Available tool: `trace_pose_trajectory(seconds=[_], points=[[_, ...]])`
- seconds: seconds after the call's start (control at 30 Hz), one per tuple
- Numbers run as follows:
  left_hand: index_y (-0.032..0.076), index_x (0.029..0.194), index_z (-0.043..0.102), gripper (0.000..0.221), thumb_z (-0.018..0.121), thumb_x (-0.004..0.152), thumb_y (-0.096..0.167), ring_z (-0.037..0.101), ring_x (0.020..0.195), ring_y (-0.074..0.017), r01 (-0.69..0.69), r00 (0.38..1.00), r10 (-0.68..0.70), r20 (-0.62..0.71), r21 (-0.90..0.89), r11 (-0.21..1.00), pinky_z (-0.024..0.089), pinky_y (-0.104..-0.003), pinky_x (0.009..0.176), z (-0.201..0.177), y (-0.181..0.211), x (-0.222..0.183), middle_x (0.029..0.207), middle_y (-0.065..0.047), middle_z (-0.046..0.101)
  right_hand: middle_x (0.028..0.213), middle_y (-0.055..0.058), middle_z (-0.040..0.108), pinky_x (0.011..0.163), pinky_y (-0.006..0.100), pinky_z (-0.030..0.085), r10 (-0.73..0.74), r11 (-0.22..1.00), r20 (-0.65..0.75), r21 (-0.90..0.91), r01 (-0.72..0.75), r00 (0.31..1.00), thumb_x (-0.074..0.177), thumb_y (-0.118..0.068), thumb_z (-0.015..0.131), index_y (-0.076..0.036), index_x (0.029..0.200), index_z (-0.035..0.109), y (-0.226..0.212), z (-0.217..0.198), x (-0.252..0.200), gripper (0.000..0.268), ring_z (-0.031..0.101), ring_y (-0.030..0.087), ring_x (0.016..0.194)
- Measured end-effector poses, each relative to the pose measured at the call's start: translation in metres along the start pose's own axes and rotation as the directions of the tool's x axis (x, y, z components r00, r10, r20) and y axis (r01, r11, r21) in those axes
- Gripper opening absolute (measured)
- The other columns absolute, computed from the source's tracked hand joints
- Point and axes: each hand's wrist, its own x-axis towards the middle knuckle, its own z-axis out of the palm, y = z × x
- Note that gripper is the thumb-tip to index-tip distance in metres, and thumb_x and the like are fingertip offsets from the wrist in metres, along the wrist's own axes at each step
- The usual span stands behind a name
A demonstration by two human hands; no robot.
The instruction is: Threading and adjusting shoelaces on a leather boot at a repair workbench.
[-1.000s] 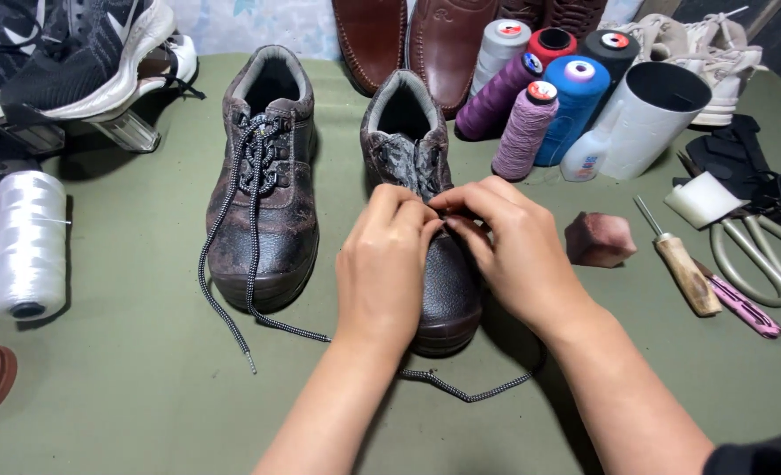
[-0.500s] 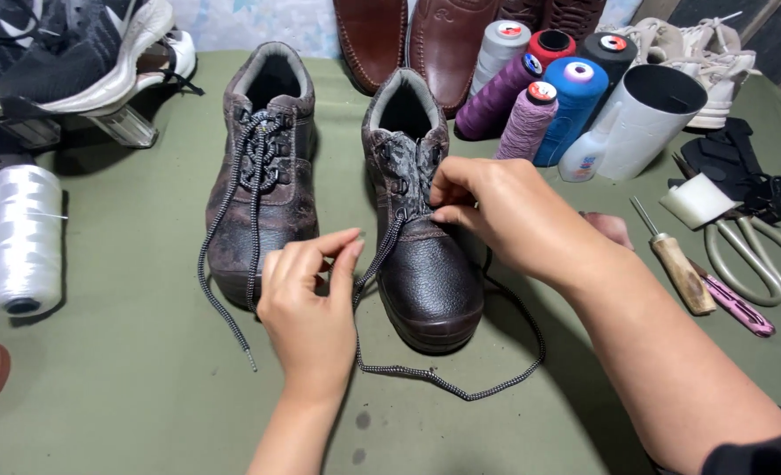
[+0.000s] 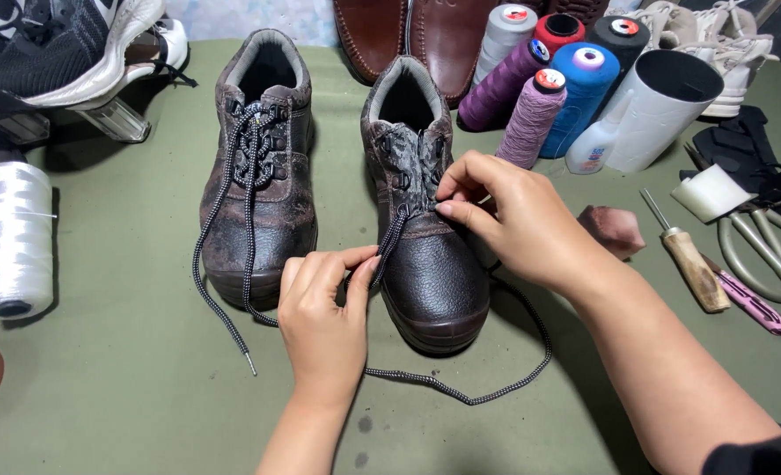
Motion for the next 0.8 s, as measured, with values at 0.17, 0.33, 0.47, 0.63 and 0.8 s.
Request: trace_pose_trajectory(seconds=[0.17,0.33,0.47,0.63,0.8], points=[[0.014,0.099,0.075,0.005,0.071,0.098,0.015,0.056,0.081,-0.0196,0.005,1.0,-0.005,0.003,0.003,1.0,0.045,-0.031,0.078,0.0,0.0,0.0,0.091,0.004,0.071,0.094,0.005,0.065,0.073,0.035,0.046,-0.223,0.966,-0.033,-0.142,0.216,0.974,0.098,-0.013,0.067,-0.011,0.099,0.059,0.003,0.007,-0.003,0.008,0.061,0.023,0.08],[0.015,0.099,0.075,0.004,0.072,0.097,0.015,0.056,0.082,-0.0192,0.036,0.999,-0.037,-0.012,-0.024,0.999,0.047,-0.03,0.079,-0.005,0.006,0.004,0.091,0.004,0.072,0.095,0.008,0.058,0.078,0.037,0.044,-0.282,0.949,-0.091,-0.171,0.264,0.955,0.101,-0.011,0.063,-0.009,0.1,0.058,-0.002,0.013,-0.009,0.006,0.056,0.026,0.087],[0.011,0.105,0.078,0.009,0.072,0.097,0.01,0.06,0.088,-0.0141,0.17,0.976,-0.188,-0.111,-0.159,0.973,0.05,-0.026,0.081,-0.025,0.041,0.019,0.095,0.0,0.073,0.108,0.008,0.059,0.091,0.033,0.044,-0.295,0.946,-0.414,-0.001,0.323,0.861,0.105,-0.007,0.058,-0.007,0.103,0.058,-0.023,0.011,-0.03,0.002,0.057,0.022,0.103],[0.005,0.096,0.076,0.01,0.068,0.095,0.009,0.07,0.095,-0.016,0.186,0.963,-0.236,-0.131,-0.313,0.932,0.055,-0.028,0.093,-0.049,0.106,0.015,0.1,-0.007,0.078,0.097,0.006,0.066,0.084,0.024,0.05,-0.044,0.943,-0.507,0.263,0.203,0.861,0.106,-0.011,0.053,-0.005,0.1,0.059,-0.069,0.019,-0.092,0.011,0.062,0.012,0.089],[0.01,0.086,0.081,0.005,0.079,0.081,0.01,0.071,0.069,-0.0077,0.312,0.918,-0.39,-0.078,-0.465,0.828,0.056,-0.017,0.067,-0.037,0.117,-0.028,0.078,-0.003,0.077,0.084,0.01,0.073,0.073,0.023,0.055,0.149,0.8,-0.444,0.58,0.156,0.884,0.086,-0.008,0.075,-0.002,0.086,0.072,-0.058,0.048,-0.136,0.007,0.069,0.015,0.08]])
